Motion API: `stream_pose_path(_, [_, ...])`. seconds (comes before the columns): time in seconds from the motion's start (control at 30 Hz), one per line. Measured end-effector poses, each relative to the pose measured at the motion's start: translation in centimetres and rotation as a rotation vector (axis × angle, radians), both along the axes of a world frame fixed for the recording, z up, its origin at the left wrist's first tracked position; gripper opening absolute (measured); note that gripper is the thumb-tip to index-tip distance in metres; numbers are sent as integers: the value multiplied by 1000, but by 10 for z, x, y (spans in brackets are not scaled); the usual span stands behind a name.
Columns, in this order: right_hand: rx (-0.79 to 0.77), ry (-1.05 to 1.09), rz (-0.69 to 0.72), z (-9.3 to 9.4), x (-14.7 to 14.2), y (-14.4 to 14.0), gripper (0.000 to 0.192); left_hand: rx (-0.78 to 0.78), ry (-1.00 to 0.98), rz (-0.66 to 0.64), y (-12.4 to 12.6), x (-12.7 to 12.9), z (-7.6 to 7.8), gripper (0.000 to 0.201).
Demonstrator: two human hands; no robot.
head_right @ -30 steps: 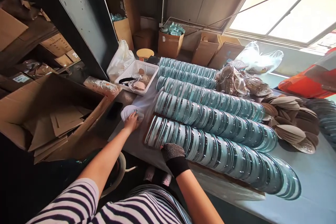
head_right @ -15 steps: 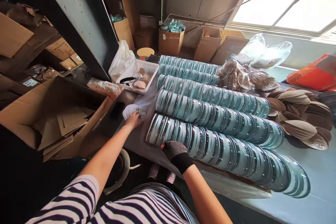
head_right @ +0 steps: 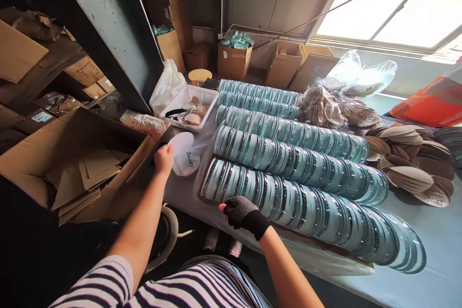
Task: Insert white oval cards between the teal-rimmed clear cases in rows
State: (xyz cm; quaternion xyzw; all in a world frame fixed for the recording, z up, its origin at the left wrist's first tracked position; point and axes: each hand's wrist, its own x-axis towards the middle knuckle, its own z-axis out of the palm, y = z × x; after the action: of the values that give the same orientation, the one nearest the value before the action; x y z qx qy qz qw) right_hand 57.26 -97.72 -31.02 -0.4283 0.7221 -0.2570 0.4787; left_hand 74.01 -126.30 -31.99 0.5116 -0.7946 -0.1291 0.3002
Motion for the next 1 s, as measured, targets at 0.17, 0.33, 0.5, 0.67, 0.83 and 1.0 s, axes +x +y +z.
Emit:
stream_pose_path(0.17, [-517,-620,-190,40,16,-11,71,-334,496,-304,69,5,14,28])
stream_pose_path(0.33, [-573,-608,-310,54,25,-32,71,-340,536,-168,46,11,-4,30])
stream_pose_path(0.5, [-500,-624,-330,33,22,-22,62,3,124,-199,-7,6,-57,39])
stream_pose_path(0.67, [-423,-568,-305,24,19,-1,57,218,14,-214,-11,-8,-100,35])
stream_pose_path(0.83, [-419,-531,-358,25,19,8,59,147,182,-104,2,8,-72,43])
stream_pose_path(1.0, [-614,-342,-334,28,31,-12,82,109,600,-233,95,-6,-25,45])
